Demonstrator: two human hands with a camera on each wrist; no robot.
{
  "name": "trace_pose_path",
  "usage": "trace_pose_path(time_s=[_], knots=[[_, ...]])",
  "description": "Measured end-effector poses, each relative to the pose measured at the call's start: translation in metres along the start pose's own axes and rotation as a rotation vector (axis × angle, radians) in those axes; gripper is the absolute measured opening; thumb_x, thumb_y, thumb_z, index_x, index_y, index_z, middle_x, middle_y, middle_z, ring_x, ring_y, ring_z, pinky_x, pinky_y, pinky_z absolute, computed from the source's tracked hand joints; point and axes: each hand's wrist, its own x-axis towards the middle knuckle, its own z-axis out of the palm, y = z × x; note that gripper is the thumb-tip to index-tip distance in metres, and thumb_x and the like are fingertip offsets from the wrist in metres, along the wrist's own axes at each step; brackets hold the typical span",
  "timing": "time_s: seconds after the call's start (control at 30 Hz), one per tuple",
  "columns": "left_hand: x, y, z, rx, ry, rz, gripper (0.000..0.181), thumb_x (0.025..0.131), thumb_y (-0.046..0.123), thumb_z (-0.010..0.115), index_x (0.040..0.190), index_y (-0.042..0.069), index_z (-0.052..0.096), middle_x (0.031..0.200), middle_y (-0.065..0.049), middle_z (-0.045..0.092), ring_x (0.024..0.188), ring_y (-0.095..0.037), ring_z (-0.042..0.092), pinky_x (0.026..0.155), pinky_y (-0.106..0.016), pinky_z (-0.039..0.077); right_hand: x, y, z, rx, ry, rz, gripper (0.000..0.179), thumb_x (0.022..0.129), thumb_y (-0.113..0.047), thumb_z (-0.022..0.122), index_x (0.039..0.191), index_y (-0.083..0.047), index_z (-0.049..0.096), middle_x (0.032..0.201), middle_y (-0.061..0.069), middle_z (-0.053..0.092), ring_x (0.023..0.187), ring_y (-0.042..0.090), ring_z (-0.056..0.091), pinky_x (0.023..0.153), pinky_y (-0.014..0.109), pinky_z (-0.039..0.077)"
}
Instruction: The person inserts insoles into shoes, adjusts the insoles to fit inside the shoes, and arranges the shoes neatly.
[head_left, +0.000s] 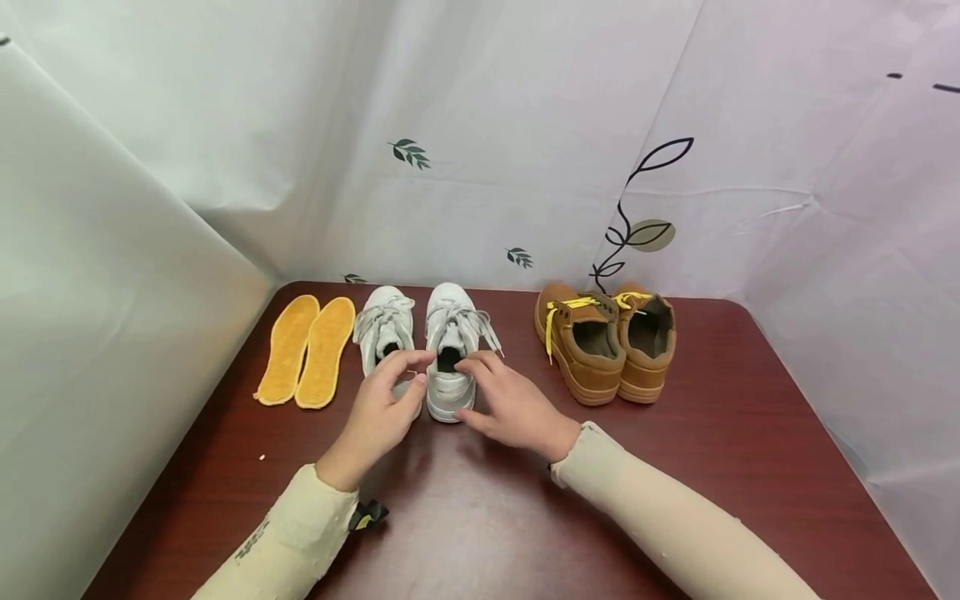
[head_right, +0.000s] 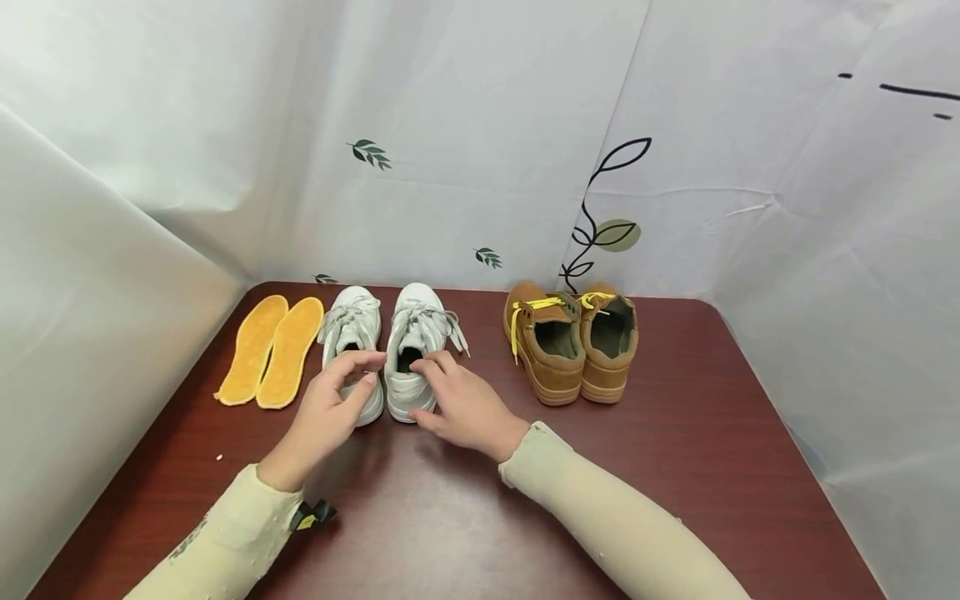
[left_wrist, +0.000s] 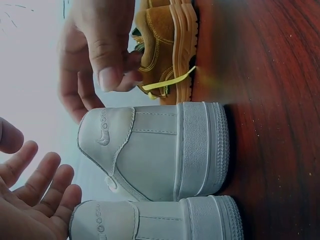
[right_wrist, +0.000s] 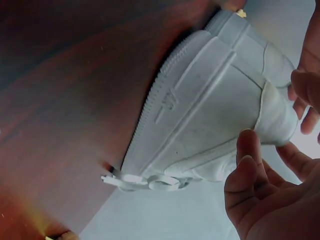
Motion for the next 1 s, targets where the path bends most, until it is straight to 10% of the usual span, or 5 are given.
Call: trace_pose_path(time_s=[1.0], knots=[[0.000, 0.001, 0.000, 0.004, -0.028, -0.061, 0.027, 0.097, 0.005, 0.059, 0.123, 0.007, 0.067, 0.124, -0.004, 0.066, 0.111, -0.019, 0.062, 0.094, -0.040, 0.052, 0.008, 0.010, 0.026, 0.049, -0.034, -0.016, 0.039, 0.079, -0.030, 0.081, 0.106, -0.012, 0.059, 0.095, -0.002, 0.059, 0.084, 0.012, 0.057, 0.077, 0.032, 0.050]])
